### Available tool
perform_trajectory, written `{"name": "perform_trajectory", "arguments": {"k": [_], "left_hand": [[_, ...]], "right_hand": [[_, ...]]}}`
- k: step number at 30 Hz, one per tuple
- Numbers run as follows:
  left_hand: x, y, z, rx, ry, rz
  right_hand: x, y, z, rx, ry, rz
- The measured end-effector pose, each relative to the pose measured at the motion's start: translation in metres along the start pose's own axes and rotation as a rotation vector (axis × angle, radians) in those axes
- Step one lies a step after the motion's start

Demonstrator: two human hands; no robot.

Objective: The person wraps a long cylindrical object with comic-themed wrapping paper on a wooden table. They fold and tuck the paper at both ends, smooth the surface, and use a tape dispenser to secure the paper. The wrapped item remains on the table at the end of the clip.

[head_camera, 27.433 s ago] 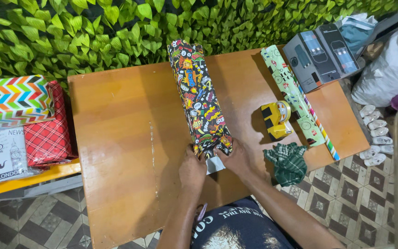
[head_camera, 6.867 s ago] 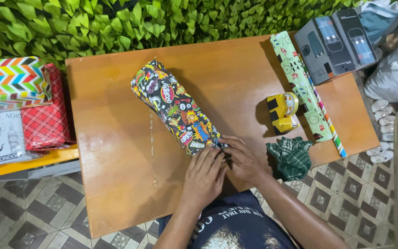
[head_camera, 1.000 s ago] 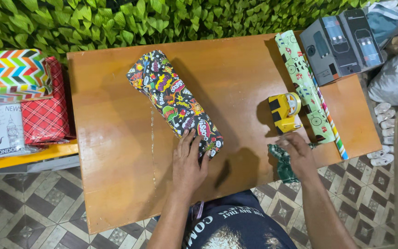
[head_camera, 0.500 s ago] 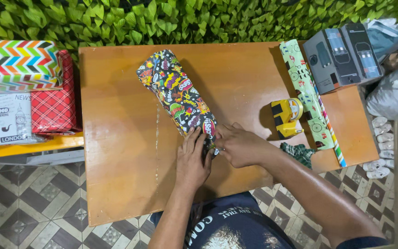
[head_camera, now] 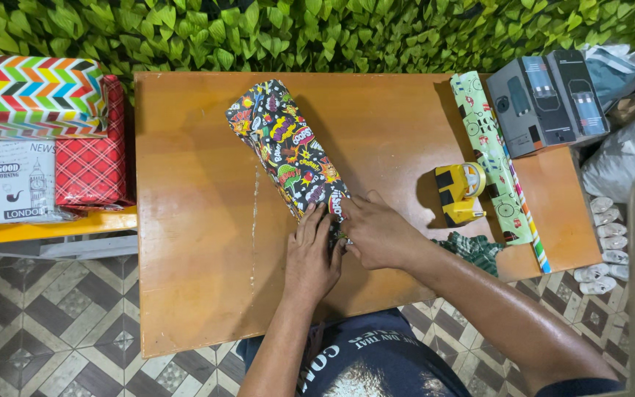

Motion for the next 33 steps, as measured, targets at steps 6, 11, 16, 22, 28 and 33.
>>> {"name": "perform_trajectory", "arguments": {"k": [6, 11, 16, 22, 28, 33], "left_hand": [[-0.001, -0.004, 0.001, -0.032, 0.017, -0.004], [-0.004, -0.006, 0.004, -0.016, -0.001, -0.006], [-0.006, -0.006, 0.003, -0.010, 0.007, -0.012], [-0.004, -0.004, 0.003, -0.018, 0.025, -0.004], [-0.003, -0.002, 0.003, -0.026, 0.037, -0.005], [-0.004, -0.005, 0.004, -0.030, 0.036, -0.003]], "right_hand": [[-0.001, -0.002, -0.001, 0.032, -0.029, -0.047], [-0.002, -0.004, -0.004, 0.026, -0.112, -0.052], [0.000, -0.001, -0.007, 0.125, -0.030, -0.081], [0.005, -0.017, -0.009, 0.267, -0.075, -0.104], [0.020, -0.064, -0.008, 0.444, -0.143, 0.378], [0.045, -0.068, -0.017, 0.610, -0.062, 0.494]]}}
Point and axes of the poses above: each hand's wrist, its own z-axis towards the middle knuckle, its own x-axis out of the palm, y = z × x, the point moved 2 cm from there along z, towards the middle knuckle, and after that the axes turned 2 degrees about x, right-handed, at the moved point
